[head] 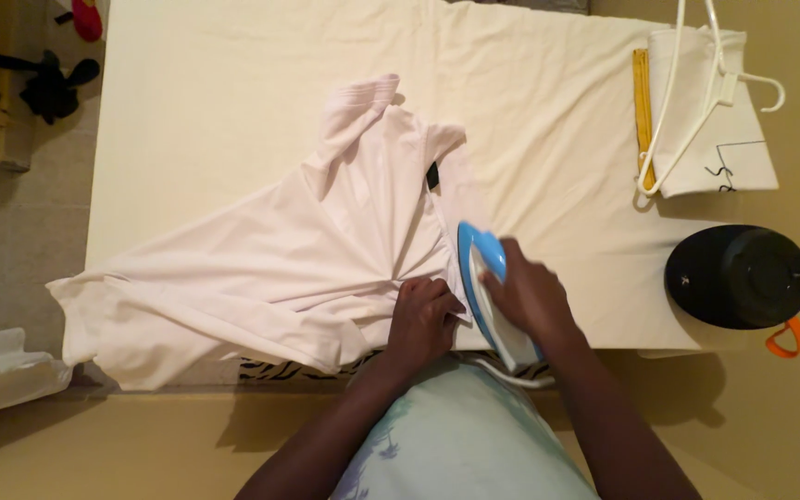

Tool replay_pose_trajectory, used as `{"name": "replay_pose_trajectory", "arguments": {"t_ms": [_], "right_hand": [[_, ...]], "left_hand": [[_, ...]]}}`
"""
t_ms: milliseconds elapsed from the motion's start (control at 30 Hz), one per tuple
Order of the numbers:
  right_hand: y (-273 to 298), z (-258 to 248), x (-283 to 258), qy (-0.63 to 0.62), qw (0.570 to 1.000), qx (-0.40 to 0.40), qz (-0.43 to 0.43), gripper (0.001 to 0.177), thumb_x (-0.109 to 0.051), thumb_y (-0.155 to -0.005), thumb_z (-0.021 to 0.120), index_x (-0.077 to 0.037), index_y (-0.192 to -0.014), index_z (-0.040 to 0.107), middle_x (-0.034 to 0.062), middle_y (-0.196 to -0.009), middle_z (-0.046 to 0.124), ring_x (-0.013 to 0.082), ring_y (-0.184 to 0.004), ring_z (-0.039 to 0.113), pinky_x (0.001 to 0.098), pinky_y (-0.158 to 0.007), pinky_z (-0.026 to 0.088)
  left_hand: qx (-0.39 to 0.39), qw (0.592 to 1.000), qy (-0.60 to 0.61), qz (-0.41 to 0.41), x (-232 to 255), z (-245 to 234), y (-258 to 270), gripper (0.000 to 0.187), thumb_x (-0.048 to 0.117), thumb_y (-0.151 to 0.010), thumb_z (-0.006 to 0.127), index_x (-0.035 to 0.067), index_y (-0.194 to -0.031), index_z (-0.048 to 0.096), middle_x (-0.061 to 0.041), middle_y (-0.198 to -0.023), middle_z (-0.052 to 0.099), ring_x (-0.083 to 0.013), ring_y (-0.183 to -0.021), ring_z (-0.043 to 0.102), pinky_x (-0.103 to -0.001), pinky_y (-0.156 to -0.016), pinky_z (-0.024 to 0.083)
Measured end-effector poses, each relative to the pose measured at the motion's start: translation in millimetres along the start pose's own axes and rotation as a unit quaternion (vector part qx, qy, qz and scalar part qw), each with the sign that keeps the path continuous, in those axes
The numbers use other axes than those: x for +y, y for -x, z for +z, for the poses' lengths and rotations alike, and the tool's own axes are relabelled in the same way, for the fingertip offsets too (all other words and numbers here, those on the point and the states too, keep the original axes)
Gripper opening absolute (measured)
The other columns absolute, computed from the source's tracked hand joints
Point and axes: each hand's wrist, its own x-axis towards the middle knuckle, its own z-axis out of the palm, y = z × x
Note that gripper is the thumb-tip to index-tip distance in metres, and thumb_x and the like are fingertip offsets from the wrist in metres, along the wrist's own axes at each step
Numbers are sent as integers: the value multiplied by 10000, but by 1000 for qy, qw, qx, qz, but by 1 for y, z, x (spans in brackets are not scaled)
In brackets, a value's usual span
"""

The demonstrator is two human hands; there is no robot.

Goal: Ironing a white long-sleeved shirt on a flat surface using a hand iron.

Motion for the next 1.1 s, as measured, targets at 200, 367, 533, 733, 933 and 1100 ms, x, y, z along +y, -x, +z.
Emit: {"name": "replay_pose_trajectory", "arguments": {"t_ms": [200,367,533,733,933,1100], "right_hand": [[15,2,0,-4,1000,16,1,527,-454,-862,715,-214,-1295,535,202,-966,753,452,-900,717,564,-776,554],[-48,-6,-19,28,996,76,-33,533,-471,-857,755,-192,-1272,569,209,-959,742,442,-896,715,560,-770,551],[-90,-13,-33,17,992,111,-55,509,-450,-837,788,-161,-1211,598,187,-968,750,423,-919,716,549,-774,550],[-37,-6,-20,2,997,74,-23,552,-458,-845,770,-180,-1279,571,209,-985,741,447,-927,708,558,-779,547],[26,9,0,37,999,11,27,549,-525,-882,700,-239,-1328,556,207,-966,755,457,-924,714,558,-788,551],[15,8,3,41,999,24,25,604,-525,-849,705,-238,-1352,536,199,-963,759,451,-912,718,554,-780,560]], "left_hand": [[11,1000,15,4,1,-4,3,174,2,-691,759,101,-823,704,-66,-881,601,-293,-935,603,-437,-918,421],[8,1000,4,10,-1,-3,4,184,-13,-679,750,98,-819,707,-70,-889,601,-297,-936,596,-435,-914,417],[18,1000,18,6,-5,6,6,170,-18,-689,750,102,-802,708,-57,-857,600,-277,-927,605,-434,-923,420],[12,1000,14,-15,-4,-1,4,154,-2,-702,758,104,-804,710,-59,-860,603,-276,-939,607,-441,-905,416],[38,999,21,-11,-3,-2,7,163,19,-701,760,99,-828,698,-65,-884,603,-294,-959,596,-447,-920,413],[25,999,23,-2,-3,-1,6,112,42,-736,764,97,-803,692,-60,-876,597,-266,-922,596,-436,-959,422]]}}
